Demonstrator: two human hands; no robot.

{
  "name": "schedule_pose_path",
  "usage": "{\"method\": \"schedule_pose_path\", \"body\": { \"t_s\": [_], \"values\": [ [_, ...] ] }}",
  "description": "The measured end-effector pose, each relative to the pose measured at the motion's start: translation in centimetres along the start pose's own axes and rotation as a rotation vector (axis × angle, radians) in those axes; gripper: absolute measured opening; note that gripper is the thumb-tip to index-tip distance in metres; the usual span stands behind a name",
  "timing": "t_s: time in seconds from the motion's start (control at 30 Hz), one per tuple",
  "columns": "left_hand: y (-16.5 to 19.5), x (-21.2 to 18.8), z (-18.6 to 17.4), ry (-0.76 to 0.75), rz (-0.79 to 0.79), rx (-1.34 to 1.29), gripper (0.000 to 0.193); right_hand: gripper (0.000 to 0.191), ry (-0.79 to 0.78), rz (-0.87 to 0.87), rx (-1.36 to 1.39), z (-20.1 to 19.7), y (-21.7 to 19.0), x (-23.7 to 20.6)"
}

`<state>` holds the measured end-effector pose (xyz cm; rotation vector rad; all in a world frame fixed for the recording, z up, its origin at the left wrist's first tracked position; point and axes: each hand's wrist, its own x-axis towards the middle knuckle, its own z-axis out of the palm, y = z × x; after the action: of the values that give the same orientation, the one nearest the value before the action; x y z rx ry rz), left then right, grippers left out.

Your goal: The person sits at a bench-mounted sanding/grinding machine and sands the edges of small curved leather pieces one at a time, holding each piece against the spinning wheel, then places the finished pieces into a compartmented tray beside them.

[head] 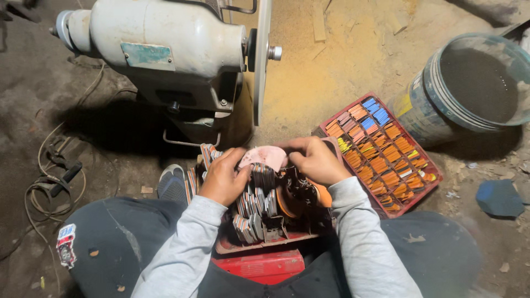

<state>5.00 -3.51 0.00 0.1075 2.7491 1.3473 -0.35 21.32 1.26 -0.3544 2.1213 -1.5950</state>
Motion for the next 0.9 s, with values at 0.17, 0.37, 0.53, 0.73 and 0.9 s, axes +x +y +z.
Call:
{"method": "schedule_pose_path", "body": {
  "t_s": [0.17, 0.37, 0.53, 0.73, 0.9],
  "values": [
    [0.2, 0.8, 1.4, -0.008, 0.076, -0.14, 0.037, 0.033, 0.13, 0.019, 0.264, -0.1, -0.3, 0.0],
    [0.4, 3.8, 3.4, -0.304, -0.221, -0.934, 0.03, 0.032, 0.352, -0.225, -0.062, 2.1, -1.6, 1.7],
    [0.7, 5.6, 2.4, -0.288, -0.251, -1.169, 0.021, 0.043, 0.442, -0.314, -0.204, 2.6, -2.9, 4.2],
    [0.7, 7.3, 1.9, -0.354, -0.241, -1.262, 0.02, 0.044, 0.485, -0.336, -0.158, 2.9, -2.7, 5.9],
    [-1.1, 6.7, 2.6, -0.355, -0.276, -1.223, 0.02, 0.041, 0.463, -0.322, -0.156, 3.3, -1.1, 5.8]
  ]
}}
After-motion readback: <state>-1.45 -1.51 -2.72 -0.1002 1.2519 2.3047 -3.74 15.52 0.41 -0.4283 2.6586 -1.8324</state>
